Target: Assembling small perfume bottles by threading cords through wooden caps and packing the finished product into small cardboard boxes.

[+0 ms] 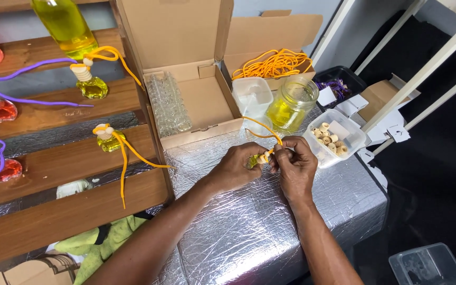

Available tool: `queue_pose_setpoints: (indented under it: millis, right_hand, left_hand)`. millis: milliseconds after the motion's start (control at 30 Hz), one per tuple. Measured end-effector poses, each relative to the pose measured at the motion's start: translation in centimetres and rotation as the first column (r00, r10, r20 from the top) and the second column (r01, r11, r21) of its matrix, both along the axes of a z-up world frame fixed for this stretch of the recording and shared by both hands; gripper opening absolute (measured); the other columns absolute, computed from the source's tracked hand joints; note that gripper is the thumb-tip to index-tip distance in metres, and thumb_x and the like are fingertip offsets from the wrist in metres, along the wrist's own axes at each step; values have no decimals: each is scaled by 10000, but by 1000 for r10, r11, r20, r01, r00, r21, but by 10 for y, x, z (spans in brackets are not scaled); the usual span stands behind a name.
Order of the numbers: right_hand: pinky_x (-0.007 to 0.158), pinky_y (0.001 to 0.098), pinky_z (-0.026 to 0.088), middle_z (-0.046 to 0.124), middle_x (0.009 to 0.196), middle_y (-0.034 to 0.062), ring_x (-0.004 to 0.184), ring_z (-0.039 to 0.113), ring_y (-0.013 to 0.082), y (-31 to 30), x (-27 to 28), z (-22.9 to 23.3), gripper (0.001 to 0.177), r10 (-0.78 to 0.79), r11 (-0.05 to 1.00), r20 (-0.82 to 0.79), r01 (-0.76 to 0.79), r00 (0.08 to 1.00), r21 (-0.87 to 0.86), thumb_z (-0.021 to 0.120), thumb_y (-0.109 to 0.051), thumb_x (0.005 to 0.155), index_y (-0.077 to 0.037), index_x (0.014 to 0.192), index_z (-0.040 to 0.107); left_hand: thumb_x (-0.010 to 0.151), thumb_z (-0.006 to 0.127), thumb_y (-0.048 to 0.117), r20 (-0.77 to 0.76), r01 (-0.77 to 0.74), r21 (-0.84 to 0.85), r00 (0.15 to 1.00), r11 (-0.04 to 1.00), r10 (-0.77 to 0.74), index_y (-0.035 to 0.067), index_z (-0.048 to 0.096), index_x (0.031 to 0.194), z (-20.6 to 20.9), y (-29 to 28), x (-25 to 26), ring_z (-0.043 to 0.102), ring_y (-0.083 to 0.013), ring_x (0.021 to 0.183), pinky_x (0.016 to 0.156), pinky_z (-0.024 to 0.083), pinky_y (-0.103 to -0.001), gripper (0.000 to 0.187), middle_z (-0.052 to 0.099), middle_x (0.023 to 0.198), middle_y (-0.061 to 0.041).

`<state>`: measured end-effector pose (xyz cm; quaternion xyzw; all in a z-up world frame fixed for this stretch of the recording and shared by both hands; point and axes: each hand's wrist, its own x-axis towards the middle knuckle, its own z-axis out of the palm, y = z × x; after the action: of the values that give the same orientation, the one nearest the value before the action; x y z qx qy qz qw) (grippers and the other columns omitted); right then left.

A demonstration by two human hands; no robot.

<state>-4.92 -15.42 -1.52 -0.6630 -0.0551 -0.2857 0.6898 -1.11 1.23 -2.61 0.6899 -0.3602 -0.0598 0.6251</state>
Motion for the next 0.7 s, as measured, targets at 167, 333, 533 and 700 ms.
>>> queue_pose_setpoints:
  millis: [167,333,533,700]
  right_hand:
    - [386,231,526,576,932,115,504,630,134,0,0,1,87,12,999,-9,-13,1000,-40,631,61,962,63,878,612]
    - [396,237,510,566,930,105,510,645,139,-1,2,3,72,36,996,-8,-37,999,-78,631,62,958,64,888,615]
    - [396,256,493,553,910,106,481,633,139,1,-2,9,98,27,991,42,-21,999,-135,618,63,975,51,877,611]
    - [426,266,485,577,900,120,486,629,136,-5,-5,8,111,-12,979,88,29,996,-200,636,34,976,45,868,612]
  left_hand:
    - [905,604,15,-165,14,-113,986,993,-33,-54,668,1217,7,0,-7,640,-302,998,921,518,-470,326,660,1042,-204]
    - [1055,630,246,-195,-94,-191,979,977,56,23,731,1130,-6,-13,-1,653,-190,968,888,523,-379,256,727,976,-157]
    - [1019,672,204,-242,-104,-219,969,970,50,33,737,1107,-8,-18,-1,623,-160,945,880,530,-367,203,701,914,-105]
    - [1022,642,201,-248,-75,-178,968,981,29,33,719,1119,-14,-22,-3,620,-174,913,854,531,-380,208,697,897,-116]
